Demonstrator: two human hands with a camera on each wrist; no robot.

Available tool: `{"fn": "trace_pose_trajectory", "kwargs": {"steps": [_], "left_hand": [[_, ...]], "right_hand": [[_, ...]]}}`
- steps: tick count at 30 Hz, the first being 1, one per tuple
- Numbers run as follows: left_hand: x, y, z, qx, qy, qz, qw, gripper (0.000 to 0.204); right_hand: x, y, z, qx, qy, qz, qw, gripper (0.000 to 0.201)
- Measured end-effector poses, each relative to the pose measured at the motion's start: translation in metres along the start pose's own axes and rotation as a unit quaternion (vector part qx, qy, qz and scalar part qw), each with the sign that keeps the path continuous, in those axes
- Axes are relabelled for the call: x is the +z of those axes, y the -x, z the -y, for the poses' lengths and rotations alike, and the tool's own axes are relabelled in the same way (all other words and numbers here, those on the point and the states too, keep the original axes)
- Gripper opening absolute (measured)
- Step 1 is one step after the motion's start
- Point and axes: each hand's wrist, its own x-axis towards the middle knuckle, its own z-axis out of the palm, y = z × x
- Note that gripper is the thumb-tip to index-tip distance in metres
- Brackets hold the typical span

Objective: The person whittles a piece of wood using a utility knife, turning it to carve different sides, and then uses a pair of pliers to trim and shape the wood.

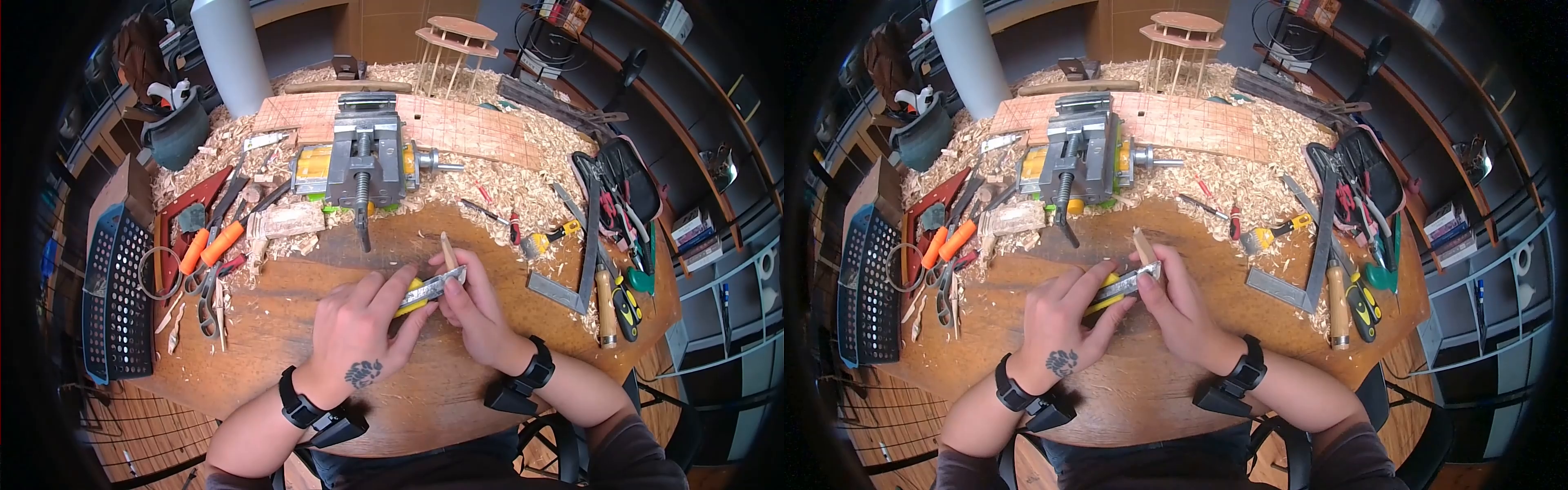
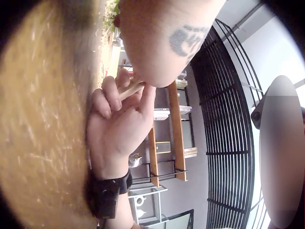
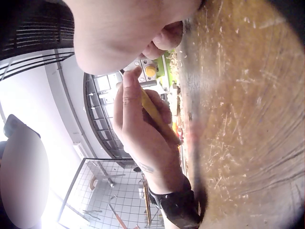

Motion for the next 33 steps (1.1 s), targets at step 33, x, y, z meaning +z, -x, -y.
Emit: {"fn": "trace_pose_trajectory", "kwargs": {"steps": [33], "left_hand": [[-0.003, -0.001, -0.001, -0.046, 0.000, 0.065, 0.997, 0.038]], "right_hand": [[0.004, -0.004, -0.015, -0.005, 0.034, -0.019, 0.999, 0.034]]}}
